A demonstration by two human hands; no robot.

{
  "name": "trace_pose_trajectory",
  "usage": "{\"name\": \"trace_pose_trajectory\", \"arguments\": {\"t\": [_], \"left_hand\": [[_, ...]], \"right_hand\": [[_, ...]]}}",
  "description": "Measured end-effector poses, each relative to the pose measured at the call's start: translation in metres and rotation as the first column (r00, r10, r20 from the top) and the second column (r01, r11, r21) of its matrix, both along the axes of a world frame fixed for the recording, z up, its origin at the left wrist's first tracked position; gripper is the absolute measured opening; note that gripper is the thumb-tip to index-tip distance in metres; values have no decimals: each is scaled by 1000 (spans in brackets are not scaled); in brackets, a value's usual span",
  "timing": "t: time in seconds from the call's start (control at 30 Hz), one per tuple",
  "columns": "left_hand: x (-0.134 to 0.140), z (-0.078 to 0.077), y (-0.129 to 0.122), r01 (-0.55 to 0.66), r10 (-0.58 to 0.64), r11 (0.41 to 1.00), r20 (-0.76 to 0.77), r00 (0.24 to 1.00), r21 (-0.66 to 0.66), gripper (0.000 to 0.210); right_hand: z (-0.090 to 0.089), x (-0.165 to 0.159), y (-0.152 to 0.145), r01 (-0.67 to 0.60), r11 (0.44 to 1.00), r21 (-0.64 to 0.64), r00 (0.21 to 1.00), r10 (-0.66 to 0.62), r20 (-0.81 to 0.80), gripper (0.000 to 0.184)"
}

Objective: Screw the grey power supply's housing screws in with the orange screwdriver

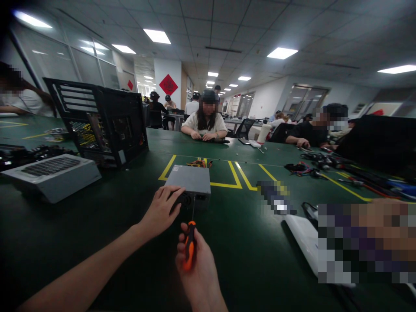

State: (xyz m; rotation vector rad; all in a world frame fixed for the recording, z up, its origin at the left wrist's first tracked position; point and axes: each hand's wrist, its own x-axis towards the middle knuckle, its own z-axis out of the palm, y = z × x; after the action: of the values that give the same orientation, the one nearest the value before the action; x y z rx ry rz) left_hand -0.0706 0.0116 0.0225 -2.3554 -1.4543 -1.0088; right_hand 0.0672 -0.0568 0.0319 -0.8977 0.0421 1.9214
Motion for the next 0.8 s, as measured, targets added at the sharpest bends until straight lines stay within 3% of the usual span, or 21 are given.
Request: {"name": "trace_pose_trajectory", "arguments": {"t": [0.6, 0.8], "left_hand": [[0, 0, 0, -11, 11, 1000, -17, 1000, 13, 42], [4, -1, 0, -29, 29, 999, -13, 999, 28, 41]], "right_hand": [[2, 1, 0, 35, 999, -9, 996, -36, -84, 19], [0, -1, 1, -26, 999, 25, 996, 28, -81, 22]]}}
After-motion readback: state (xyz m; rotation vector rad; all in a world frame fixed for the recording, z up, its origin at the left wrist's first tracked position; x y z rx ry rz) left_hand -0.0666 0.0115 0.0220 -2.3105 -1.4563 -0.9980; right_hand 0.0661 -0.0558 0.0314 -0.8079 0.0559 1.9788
